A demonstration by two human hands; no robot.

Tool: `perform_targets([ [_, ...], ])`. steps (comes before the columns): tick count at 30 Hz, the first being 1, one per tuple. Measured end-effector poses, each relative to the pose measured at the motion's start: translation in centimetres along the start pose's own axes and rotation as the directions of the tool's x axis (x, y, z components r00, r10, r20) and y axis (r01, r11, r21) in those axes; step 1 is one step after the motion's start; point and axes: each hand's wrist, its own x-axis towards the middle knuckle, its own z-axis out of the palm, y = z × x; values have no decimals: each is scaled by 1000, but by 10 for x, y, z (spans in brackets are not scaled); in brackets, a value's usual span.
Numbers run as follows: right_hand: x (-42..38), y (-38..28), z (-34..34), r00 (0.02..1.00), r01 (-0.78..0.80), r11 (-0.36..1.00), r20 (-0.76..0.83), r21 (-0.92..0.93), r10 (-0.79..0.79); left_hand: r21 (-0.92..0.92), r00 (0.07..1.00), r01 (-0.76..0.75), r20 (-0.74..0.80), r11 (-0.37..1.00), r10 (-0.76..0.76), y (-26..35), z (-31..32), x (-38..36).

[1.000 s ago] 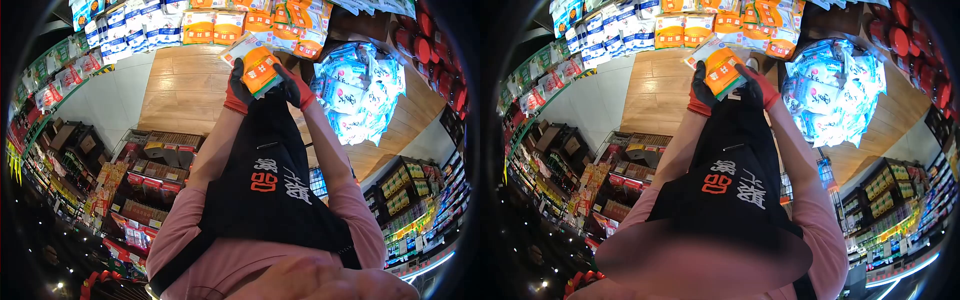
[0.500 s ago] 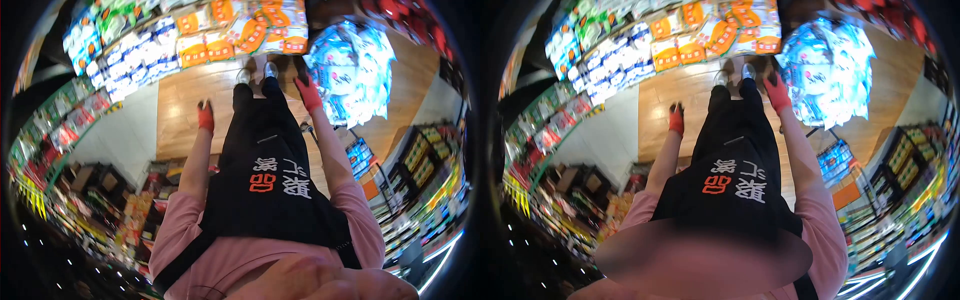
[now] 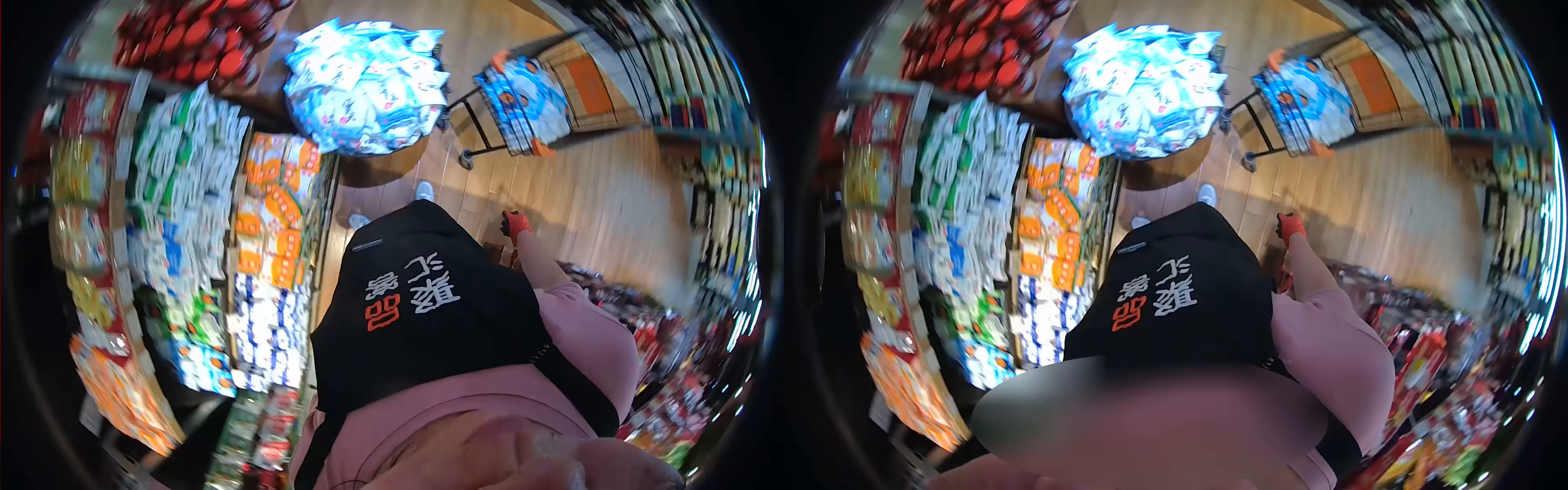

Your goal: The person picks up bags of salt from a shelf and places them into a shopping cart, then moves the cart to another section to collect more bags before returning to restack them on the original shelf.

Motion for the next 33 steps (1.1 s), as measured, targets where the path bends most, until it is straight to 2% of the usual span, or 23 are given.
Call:
perform_targets([
  [2,7,25,-12,1000,3,985,30,174,-8,40,995,-91,-41,995,92,49,-33,28],
  [5,-6,26,-22,996,79,972,-54,221,-69,120,968,-225,-87,967,236,128,-62,48],
  [11,13,14,-76,967,248,917,-135,314,-215,373,870,-420,-95,827,484,272,-41,37],
  [12,19,5,-90,954,286,926,-161,247,-252,518,838,-451,-36,727,545,290,-28,32],
  [13,20,-8,-105,931,332,931,-208,149,-299,686,792,-478,66,549,607,308,-15,27],
  [15,6,-51,-132,869,396,916,-299,-59,-395,776,770,-464,116,427,627,338,19,15],
  [16,8,-70,-143,844,417,900,-314,-130,-436,122,837,-420,-332,900,435,351,43,4],
  [18,16,-100,-165,793,443,853,-324,-276,-516,99,858,-404,-303,909,415,365,67,-20],
  [19,19,-105,-178,714,505,770,-314,-390,-626,77,869,-392,-295,917,396,370,75,-32],
  [20,25,-118,-184,617,567,657,-273,-497,-738,25,922,-345,-176,938,344,374,73,-41],
  [21,35,-141,-182,499,631,511,-198,-584,-844,47,921,-350,-163,936,353,380,77,-44],
  [23,40,-171,-175,425,527,311,-72,-791,-902,56,928,-321,-179,945,326,390,83,-53],
  [25,53,-191,-155,379,557,133,108,-820,-919,52,941,-265,-204,963,270,394,80,-62],
  [26,65,-192,-143,351,591,49,202,-805,-914,92,914,-301,-256,949,314,405,71,-79],
  [27,76,-187,-129,435,610,51,281,-790,-856,143,883,-335,-297,931,363,417,62,-95],
  [29,94,-184,-111,577,610,53,397,-790,-714,-223,912,-365,-279,904,299,420,62,-90],
  [32,98,-202,-93,687,544,-6,449,-839,-572,-471,935,-344,-255,812,248,418,59,-130],
  [33,91,-215,-88,720,530,-11,457,-848,-522,-401,923,-336,-319,852,214,402,63,-140],
])
